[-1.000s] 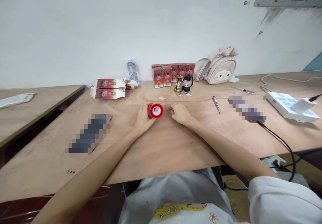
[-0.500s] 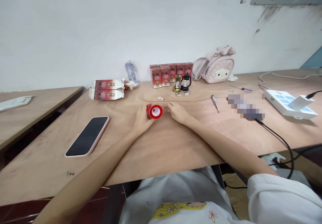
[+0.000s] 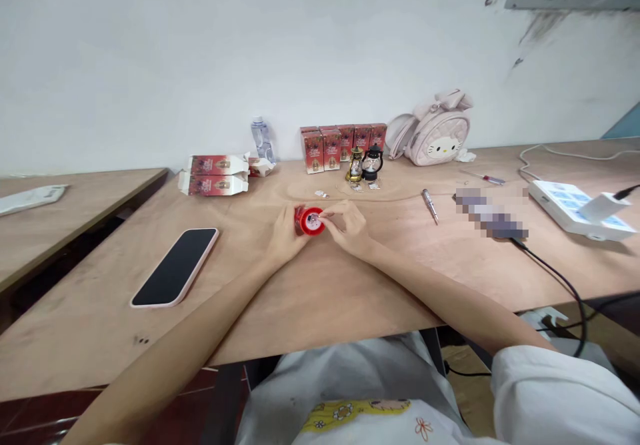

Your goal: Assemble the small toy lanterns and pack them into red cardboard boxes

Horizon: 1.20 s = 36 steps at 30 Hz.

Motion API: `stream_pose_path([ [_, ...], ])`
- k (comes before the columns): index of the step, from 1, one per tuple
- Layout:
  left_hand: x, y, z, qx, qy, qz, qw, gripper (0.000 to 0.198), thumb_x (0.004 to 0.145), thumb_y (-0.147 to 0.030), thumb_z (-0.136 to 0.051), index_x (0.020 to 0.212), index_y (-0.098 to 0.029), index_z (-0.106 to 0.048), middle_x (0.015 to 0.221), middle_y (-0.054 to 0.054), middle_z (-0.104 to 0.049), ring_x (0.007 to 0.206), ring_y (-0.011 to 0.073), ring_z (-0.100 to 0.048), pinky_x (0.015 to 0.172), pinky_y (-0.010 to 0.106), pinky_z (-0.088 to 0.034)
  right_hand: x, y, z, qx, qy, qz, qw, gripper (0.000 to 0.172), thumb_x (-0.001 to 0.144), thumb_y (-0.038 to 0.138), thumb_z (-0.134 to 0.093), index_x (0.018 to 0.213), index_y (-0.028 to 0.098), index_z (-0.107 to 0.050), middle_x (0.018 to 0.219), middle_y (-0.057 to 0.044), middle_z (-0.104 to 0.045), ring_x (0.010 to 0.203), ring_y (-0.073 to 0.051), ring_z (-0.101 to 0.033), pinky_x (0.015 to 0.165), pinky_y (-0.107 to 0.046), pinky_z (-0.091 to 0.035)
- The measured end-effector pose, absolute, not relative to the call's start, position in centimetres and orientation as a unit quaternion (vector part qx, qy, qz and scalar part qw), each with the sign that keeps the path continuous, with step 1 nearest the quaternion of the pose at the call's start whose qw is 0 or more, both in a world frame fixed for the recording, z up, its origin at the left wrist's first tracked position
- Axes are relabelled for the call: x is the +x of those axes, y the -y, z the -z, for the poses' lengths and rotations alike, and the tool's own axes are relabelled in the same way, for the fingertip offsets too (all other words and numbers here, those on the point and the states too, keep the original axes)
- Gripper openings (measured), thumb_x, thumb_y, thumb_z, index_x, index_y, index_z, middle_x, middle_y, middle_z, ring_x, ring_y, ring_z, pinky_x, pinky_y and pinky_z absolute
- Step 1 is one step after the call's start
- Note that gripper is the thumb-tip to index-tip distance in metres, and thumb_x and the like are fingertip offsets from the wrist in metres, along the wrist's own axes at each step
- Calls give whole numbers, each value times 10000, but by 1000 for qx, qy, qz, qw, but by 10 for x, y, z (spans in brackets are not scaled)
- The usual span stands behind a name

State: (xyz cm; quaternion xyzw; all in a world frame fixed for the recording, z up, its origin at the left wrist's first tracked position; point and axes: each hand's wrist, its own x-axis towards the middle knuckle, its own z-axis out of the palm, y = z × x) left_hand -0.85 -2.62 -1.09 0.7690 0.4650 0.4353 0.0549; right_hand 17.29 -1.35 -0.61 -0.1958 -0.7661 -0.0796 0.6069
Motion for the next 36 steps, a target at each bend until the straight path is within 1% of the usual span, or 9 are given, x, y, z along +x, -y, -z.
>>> stream_pose_path([
  [6, -8, 26, 14, 781, -446, -436, 40, 462, 720, -294, -670, 1130, -226, -468, 1124, 107, -597, 1055, 290, -597, 908, 470, -506, 171, 12, 7, -167, 764, 129, 610, 64, 881, 174, -586, 895, 220, -544, 760, -10, -680, 667, -149, -625, 629, -312, -496],
  [10, -7, 25, 15, 772, -448, -449, 45, 460, 712, -306, -685, 1115, -242, -471, 1112, 94, -607, 1052, 287, -602, 902, 471, -508, 172, 13, 5, -147, 774, 149, 598, 119, 860, 148, -602, 938, 215, -542, 782, -22, -694, 669, -156, -624, 616, -311, -491],
  [15, -6, 27, 12, 760, -466, -450, 56, 462, 716, -341, -689, 1107, -215, -476, 1114, 103, -612, 1053, 283, -603, 886, 463, -508, 174, 13, 5, -153, 773, 124, 603, 183, 873, 139, -558, 1039, 211, -537, 867, -43, -704, 764, -173, -644, 688, -331, -509],
  [19, -5, 29, 9, 751, -483, -446, 66, 456, 719, -320, -684, 1106, -188, -482, 1118, 110, -612, 1054, 272, -597, 886, 457, -505, 185, -3, 13, -226, 758, 81, 606, 150, 902, 140, -483, 1030, 200, -536, 921, -66, -699, 849, -193, -651, 774, -355, -507],
  [24, -4, 28, 8, 732, -499, -457, 82, 472, 682, -285, -713, 1087, -178, -494, 1104, 107, -608, 1010, 262, -605, 860, 447, -519, 197, -40, 22, -394, 772, 48, 496, 125, 900, 157, -450, 915, 185, -572, 922, -89, -689, 882, -227, -624, 814, -370, -461],
  [28, -4, 26, 10, 726, -495, -469, 89, 456, 688, -292, -716, 1078, -192, -502, 1096, 93, -612, 998, 256, -612, 848, 444, -527, 189, -64, 19, -464, 816, 57, 340, 155, 913, 155, -448, 961, 162, -595, 997, -108, -693, 981, -244, -585, 882, -367, -390],
  [30, -5, 26, 11, 725, -492, -473, 89, 457, 688, -295, -718, 1079, -195, -503, 1099, 94, -611, 1009, 258, -611, 847, 443, -529, 183, -72, 17, -479, 829, 62, 284, 168, 917, 160, -454, 1007, 158, -596, 1029, -115, -691, 1016, -246, -568, 901, -363, -364],
  [32, -6, 25, 13, 725, -492, -474, 88, 468, 684, -294, -724, 1084, -197, -503, 1101, 93, -610, 1022, 262, -610, 851, 446, -530, 179, -80, 15, -487, 831, 62, 263, 187, 909, 153, -470, 1051, 156, -591, 1036, -121, -694, 1042, -252, -557, 904, -364, -353],
  [36, -8, 23, 14, 724, -496, -472, 87, 490, 679, -296, -731, 1100, -200, -499, 1110, 93, -609, 1029, 265, -611, 855, 455, -529, 175, -91, 17, -492, 829, 56, 259, 235, 889, 132, -491, 1103, 153, -585, 1043, -125, -700, 1062, -265, -550, 900, -375, -344],
])
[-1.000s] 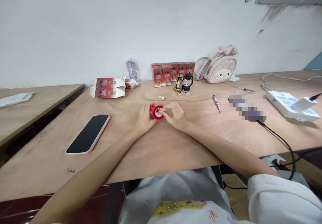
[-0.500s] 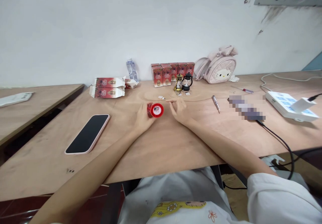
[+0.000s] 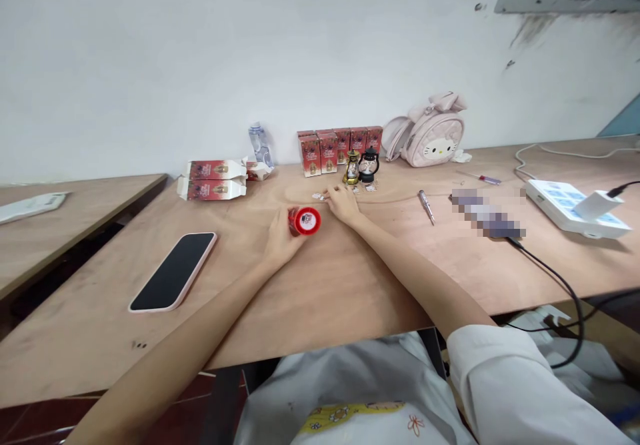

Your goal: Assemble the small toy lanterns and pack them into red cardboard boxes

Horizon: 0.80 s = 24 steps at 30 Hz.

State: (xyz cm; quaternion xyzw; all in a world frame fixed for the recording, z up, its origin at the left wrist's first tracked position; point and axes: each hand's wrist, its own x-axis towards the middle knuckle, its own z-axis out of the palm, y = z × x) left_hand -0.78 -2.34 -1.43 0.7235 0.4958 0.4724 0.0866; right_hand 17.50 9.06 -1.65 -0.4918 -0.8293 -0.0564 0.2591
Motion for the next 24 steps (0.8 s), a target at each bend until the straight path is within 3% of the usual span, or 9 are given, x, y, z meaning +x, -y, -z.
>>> stream_pose_path([
  [13, -7, 18, 14, 702, -501, -496, 104, 466, 680, -276, -726, 1080, -196, -501, 1089, 86, -625, 1002, 244, -627, 843, 422, -529, 171, -100, 19, -451, 844, 63, 284, 204, 894, 117, -483, 1047, 155, -611, 935, -122, -705, 1044, -264, -542, 894, -396, -363],
  [15, -7, 17, 14, 697, -501, -502, 107, 476, 678, -279, -728, 1086, -193, -498, 1094, 91, -626, 1002, 247, -628, 833, 421, -532, 171, -95, 21, -428, 838, 64, 332, 147, 901, 164, -507, 998, 166, -618, 937, -112, -699, 1005, -260, -551, 879, -396, -383],
  [20, -6, 19, 13, 689, -511, -505, 95, 477, 675, -232, -719, 1094, -189, -495, 1110, 89, -622, 1030, 250, -617, 849, 423, -526, 168, -69, 25, -359, 741, 44, 566, 152, 936, 272, -477, 868, 194, -587, 887, -91, -680, 859, -221, -565, 838, -385, -446],
  [24, -5, 22, 9, 683, -529, -497, 80, 454, 687, -192, -696, 1090, -181, -487, 1115, 95, -612, 1038, 256, -598, 874, 439, -512, 157, -37, 24, -298, 716, 27, 630, 147, 951, 283, -444, 871, 227, -554, 896, -55, -699, 861, -201, -594, 857, -391, -460],
])
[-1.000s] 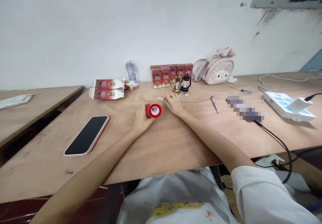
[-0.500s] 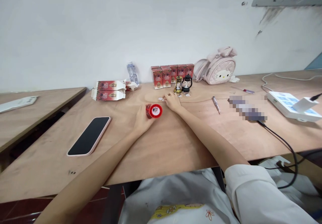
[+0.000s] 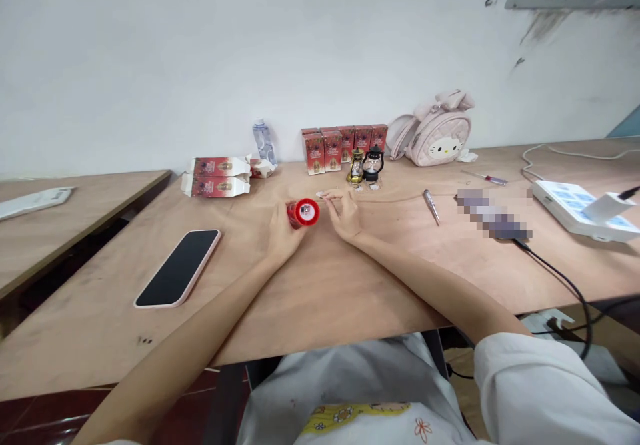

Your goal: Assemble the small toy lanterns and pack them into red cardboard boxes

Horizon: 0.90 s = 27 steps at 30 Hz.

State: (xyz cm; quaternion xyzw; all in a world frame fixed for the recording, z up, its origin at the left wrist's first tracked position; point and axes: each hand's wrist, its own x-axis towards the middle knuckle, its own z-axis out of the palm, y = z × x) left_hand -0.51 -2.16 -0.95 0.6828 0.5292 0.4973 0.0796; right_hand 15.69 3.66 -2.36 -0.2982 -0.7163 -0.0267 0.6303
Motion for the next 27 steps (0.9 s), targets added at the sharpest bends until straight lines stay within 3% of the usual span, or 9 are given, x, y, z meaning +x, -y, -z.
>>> stream_pose_path([
  [7, -3, 22, 8, 689, -542, -479, 47, 437, 704, -199, -711, 1076, -167, -484, 1106, 127, -596, 1065, 291, -567, 912, 443, -478, 137, -10, 21, -238, 744, 4, 624, 162, 961, 260, -412, 853, 239, -531, 859, -35, -704, 821, -191, -588, 804, -383, -466],
  [19, -4, 22, 9, 695, -528, -487, 43, 415, 711, -248, -708, 1060, -210, -486, 1087, 93, -607, 1030, 273, -581, 884, 442, -485, 139, -14, 22, -260, 753, -19, 605, 98, 934, 258, -450, 869, 233, -519, 886, -53, -676, 863, -203, -585, 847, -391, -463],
  [27, -4, 23, 8, 697, -529, -482, 37, 418, 713, -204, -713, 1059, -196, -480, 1088, 102, -602, 1031, 264, -572, 888, 430, -478, 139, -14, 22, -256, 748, 16, 612, 103, 936, 254, -466, 858, 231, -528, 847, -42, -683, 827, -202, -580, 802, -384, -470],
])
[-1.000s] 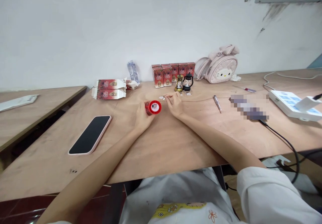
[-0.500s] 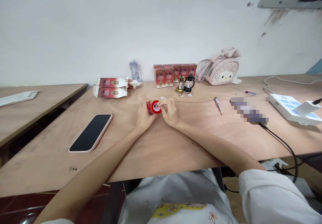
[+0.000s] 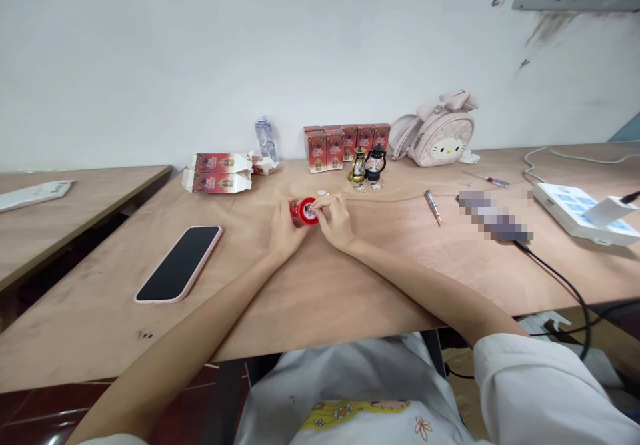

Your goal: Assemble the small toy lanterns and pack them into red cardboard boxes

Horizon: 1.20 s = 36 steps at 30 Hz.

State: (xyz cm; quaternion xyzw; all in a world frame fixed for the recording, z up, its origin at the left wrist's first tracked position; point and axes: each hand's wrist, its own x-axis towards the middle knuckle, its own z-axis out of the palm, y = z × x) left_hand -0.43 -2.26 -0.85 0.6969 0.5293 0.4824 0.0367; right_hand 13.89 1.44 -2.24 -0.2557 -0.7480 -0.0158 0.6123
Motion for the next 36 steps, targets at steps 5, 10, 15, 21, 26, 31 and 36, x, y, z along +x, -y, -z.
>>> stream_pose_path([
  [5, -5, 22, 9, 691, -535, -485, 41, 433, 696, -175, -715, 1060, -195, -481, 1083, 101, -604, 1017, 267, -575, 891, 436, -477, 143, -16, 23, -257, 783, 49, 565, 154, 952, 249, -424, 897, 232, -567, 879, -54, -692, 857, -209, -601, 807, -392, -452],
  [10, -6, 18, 13, 674, -537, -505, 55, 445, 692, -164, -704, 1069, -186, -470, 1097, 109, -599, 1022, 266, -576, 883, 430, -484, 145, -14, 20, -207, 817, 113, 526, 182, 939, 200, -409, 947, 225, -588, 975, -73, -706, 978, -210, -617, 839, -398, -452],
  [15, -8, 16, 14, 664, -531, -521, 75, 443, 704, -184, -699, 1079, -183, -464, 1114, 106, -595, 1024, 255, -572, 886, 421, -481, 146, -11, 17, -189, 825, 133, 516, 148, 907, 188, -436, 963, 209, -571, 1013, -88, -704, 966, -215, -623, 830, -398, -464],
  [21, -9, 16, 15, 666, -525, -524, 78, 466, 680, -192, -718, 1082, -179, -483, 1099, 104, -606, 1018, 257, -585, 888, 434, -485, 148, -11, 17, -157, 812, 84, 556, 162, 884, 180, -445, 1034, 216, -494, 1020, -91, -691, 955, -220, -615, 837, -408, -487],
  [26, -8, 15, 16, 658, -523, -533, 99, 487, 676, -227, -720, 1100, -174, -486, 1100, 98, -614, 1031, 254, -604, 859, 426, -511, 149, -18, 21, -213, 763, 13, 611, 209, 913, 232, -408, 1118, 194, -420, 1140, -147, -623, 1086, -219, -584, 911, -428, -479],
  [31, -8, 14, 17, 647, -527, -542, 99, 508, 655, -225, -744, 1096, -178, -496, 1101, 89, -614, 1061, 264, -601, 886, 437, -508, 156, -43, 22, -440, 742, -23, 505, 265, 867, 178, -413, 1124, 139, -468, 1189, -178, -601, 1143, -262, -539, 986, -454, -412],
  [36, -8, 13, 18, 632, -534, -553, 103, 532, 620, -212, -773, 1081, -188, -509, 1087, 79, -619, 1047, 266, -609, 891, 442, -508, 162, -71, 19, -548, 795, -71, 249, 436, 877, 143, -394, 1302, 48, -392, 1352, -231, -513, 1255, -293, -486, 1038, -455, -361],
])
